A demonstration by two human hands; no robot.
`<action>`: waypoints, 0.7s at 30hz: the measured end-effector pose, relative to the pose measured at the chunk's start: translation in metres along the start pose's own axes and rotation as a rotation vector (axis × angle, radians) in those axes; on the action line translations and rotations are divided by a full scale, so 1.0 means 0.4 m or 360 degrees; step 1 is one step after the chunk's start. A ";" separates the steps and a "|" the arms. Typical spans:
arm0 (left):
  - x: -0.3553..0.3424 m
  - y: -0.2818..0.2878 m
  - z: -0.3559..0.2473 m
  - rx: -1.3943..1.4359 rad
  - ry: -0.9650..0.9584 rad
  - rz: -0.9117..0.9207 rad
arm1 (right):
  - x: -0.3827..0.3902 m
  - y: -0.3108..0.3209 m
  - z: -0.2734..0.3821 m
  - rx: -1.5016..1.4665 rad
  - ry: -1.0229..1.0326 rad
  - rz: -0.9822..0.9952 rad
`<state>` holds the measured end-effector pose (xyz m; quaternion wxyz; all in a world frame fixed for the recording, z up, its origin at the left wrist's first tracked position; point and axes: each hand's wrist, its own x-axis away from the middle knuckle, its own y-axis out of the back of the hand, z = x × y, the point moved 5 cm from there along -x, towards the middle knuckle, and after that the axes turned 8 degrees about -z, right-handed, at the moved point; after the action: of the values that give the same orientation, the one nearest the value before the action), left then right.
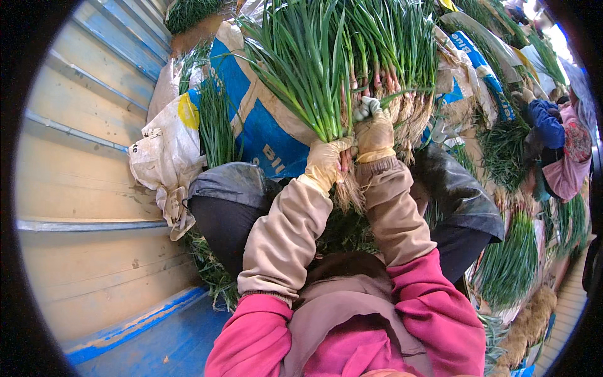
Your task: The person sits inside a truck bed and repeatedly trims the roots and lower leaves from bunches of green onions by hand. They gather trimmed onions into a pile and continue processing additional bunches from a large supply.
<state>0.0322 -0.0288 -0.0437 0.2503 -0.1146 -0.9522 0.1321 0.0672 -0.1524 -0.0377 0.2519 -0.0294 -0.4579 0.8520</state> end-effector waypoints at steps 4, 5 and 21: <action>0.038 -0.039 -0.018 0.0473 0.0161 0.0171 | -0.127 0.093 0.040 0.0100 -0.0517 0.0252; 0.052 -0.047 -0.029 0.0642 0.0277 0.0142 | -0.136 0.110 0.058 0.0599 -0.0328 0.0240; -0.040 -0.075 -0.025 0.0766 0.0000 0.0316 | -0.235 0.076 0.319 0.2317 0.1151 0.0002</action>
<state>0.0461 -0.0596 -0.0332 0.2562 -0.1446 -0.8774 0.3789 0.1011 -0.3069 -0.0051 0.3399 -0.1318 0.3209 0.8742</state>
